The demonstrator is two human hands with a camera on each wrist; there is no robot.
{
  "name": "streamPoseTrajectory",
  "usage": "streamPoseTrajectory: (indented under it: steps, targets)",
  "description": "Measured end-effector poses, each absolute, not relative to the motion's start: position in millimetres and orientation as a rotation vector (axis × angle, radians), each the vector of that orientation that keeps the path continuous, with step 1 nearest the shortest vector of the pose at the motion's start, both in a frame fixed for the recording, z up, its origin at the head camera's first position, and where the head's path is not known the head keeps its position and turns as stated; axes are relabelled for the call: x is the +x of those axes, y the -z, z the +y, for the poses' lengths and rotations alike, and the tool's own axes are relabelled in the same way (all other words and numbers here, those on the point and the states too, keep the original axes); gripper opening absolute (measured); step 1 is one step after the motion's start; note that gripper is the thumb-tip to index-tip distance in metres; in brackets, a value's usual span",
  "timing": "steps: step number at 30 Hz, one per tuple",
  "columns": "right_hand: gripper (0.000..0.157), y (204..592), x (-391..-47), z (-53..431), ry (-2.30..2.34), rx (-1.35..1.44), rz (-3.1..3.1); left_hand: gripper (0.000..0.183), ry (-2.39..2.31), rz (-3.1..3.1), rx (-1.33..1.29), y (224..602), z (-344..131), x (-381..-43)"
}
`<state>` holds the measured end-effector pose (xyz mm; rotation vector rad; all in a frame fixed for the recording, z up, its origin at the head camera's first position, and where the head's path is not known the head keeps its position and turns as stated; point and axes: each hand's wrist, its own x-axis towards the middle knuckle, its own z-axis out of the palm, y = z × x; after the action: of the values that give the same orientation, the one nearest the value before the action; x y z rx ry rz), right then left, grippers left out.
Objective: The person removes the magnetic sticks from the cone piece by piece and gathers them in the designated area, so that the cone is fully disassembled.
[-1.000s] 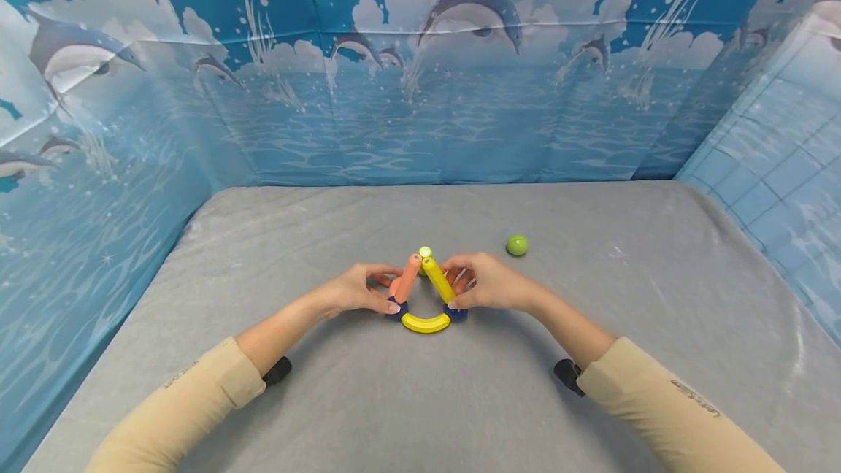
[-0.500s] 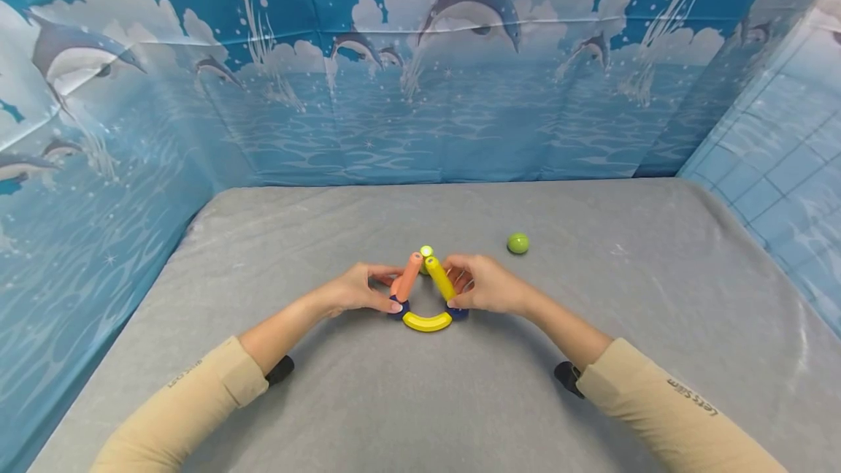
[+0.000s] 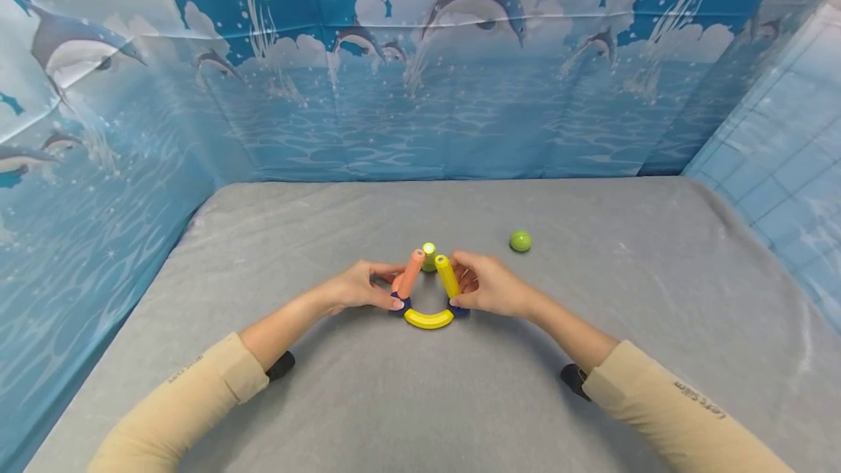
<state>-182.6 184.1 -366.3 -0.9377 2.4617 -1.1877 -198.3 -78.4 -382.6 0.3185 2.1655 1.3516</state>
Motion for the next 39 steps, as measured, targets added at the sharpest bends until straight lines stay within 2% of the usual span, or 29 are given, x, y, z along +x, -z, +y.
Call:
streamPoseTrajectory:
  steps: [7, 16, 21, 28, 39]
  targets:
    - [0.034, 368, -181, 184, 1.177, -0.959, 2.481, 0.069, -1.381, 2.145, 0.328, 384, -80, -199]
    - [0.027, 368, -181, 186, 1.302, -0.916, 2.432, 0.07, -1.394, 2.129, 0.256, 385, -80, -197]
    - [0.03, 366, -182, 191, 1.362, -0.823, 2.466, 0.069, -1.399, 2.133, 0.255, 386, -79, -198]
    - [0.044, 357, -185, 208, 1.364, -0.667, 2.567, 0.068, -1.39, 2.14, 0.243, 383, -78, -199]
    - [0.047, 346, -189, 256, 1.325, -0.397, 2.705, 0.066, -1.406, 2.149, 0.247, 384, -78, -199]
